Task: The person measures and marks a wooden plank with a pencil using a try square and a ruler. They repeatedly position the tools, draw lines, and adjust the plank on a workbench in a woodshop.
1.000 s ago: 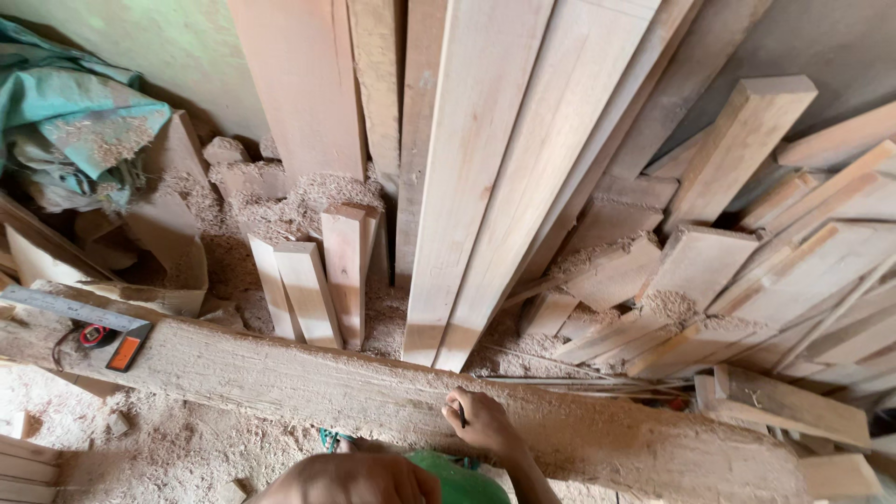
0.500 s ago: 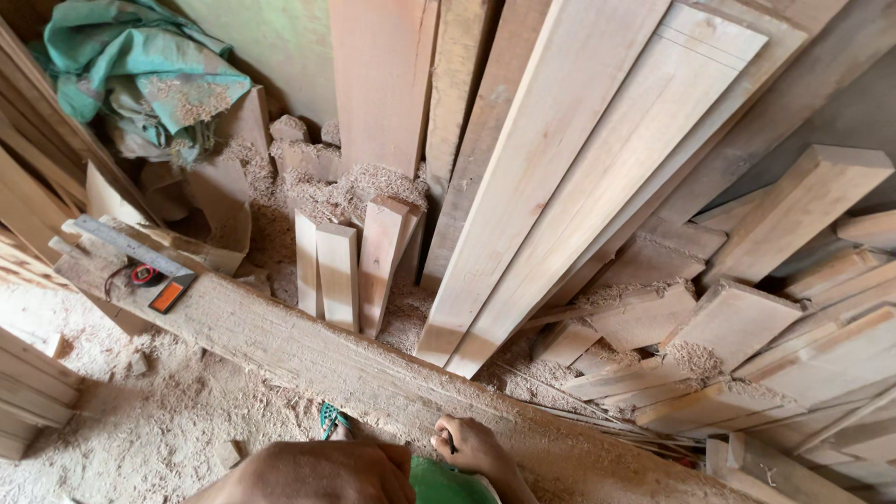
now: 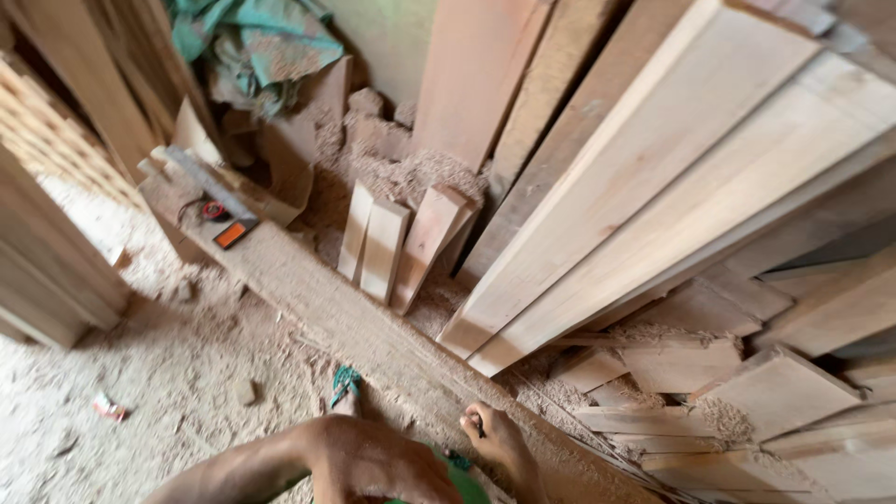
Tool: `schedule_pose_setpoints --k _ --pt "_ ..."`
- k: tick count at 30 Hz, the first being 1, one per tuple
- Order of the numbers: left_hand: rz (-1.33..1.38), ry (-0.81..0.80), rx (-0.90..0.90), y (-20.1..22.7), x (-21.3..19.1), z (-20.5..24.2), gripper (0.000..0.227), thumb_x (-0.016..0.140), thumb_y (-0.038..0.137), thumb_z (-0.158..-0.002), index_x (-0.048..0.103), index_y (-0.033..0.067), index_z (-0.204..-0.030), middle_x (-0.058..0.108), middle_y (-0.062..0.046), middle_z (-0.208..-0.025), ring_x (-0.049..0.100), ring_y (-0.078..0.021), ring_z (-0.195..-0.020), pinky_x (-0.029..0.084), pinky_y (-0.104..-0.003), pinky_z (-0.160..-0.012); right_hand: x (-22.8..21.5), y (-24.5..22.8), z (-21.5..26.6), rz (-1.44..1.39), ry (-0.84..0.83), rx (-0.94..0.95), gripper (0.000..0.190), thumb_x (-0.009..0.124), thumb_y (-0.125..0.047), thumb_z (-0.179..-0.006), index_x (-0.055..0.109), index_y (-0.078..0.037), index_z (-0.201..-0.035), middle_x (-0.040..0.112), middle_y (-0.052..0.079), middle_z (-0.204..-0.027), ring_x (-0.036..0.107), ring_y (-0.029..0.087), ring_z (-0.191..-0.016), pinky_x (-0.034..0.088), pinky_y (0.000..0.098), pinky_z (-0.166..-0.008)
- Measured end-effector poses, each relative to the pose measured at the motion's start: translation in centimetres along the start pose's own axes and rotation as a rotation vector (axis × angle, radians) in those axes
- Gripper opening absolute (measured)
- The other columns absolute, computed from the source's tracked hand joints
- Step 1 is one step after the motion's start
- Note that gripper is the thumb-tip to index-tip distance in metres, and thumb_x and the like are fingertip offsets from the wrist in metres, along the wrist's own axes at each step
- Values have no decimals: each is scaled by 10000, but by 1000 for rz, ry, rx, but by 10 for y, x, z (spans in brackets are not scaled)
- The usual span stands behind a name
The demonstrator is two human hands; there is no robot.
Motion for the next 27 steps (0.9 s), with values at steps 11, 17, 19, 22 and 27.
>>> schedule_pose_setpoints --k 11,17,19,22,27 --pt "101 94 26 24 2 30 573 501 611 -1076 567 63 -1230 614 -44 -1015 626 -212 -912 470 -365 -835 -4 -57 -13 149 36 -86 388 596 -422 -994 617 -140 -1259 765 69 -1103 750 224 -912 587 393 -804" --pt "268 36 18 46 -16 46 452 519 489 -991 605 47 -1023 596 -60 -856 597 -242 -698 446 -391 -701 -15 -111 -11 170 95 -130 361 611 -396 -963 646 -151 -1227 776 83 -1068 752 265 -949 590 404 -827" --pt "239 90 171 57 -31 56 397 479 423 -1075 554 62 -926 549 -68 -834 570 -272 -752 433 -410 -768 -15 -125 -12 180 89 -136 364 613 -392 -964 643 -148 -1233 772 86 -1077 749 270 -958 586 408 -840" --pt "368 183 319 67 -42 67 372 462 363 -1088 517 56 -886 533 -99 -831 582 -308 -780 461 -442 -741 -12 -143 -17 160 92 -137 366 621 -392 -957 650 -148 -1228 768 85 -1091 742 267 -968 577 412 -853" --pt "54 90 156 68 -48 94 305 528 320 -1038 507 36 -928 553 -94 -852 615 -269 -769 452 -394 -642 -4 -172 -31 137 70 -105 381 624 -385 -942 652 -140 -1233 770 76 -1093 748 262 -962 577 412 -858"
Point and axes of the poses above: each hand's wrist, its own z-axis away from the middle knuckle, its own x-axis out of the palm, y = z × x, the point moved 3 cm from there along -z, towards the middle knuckle
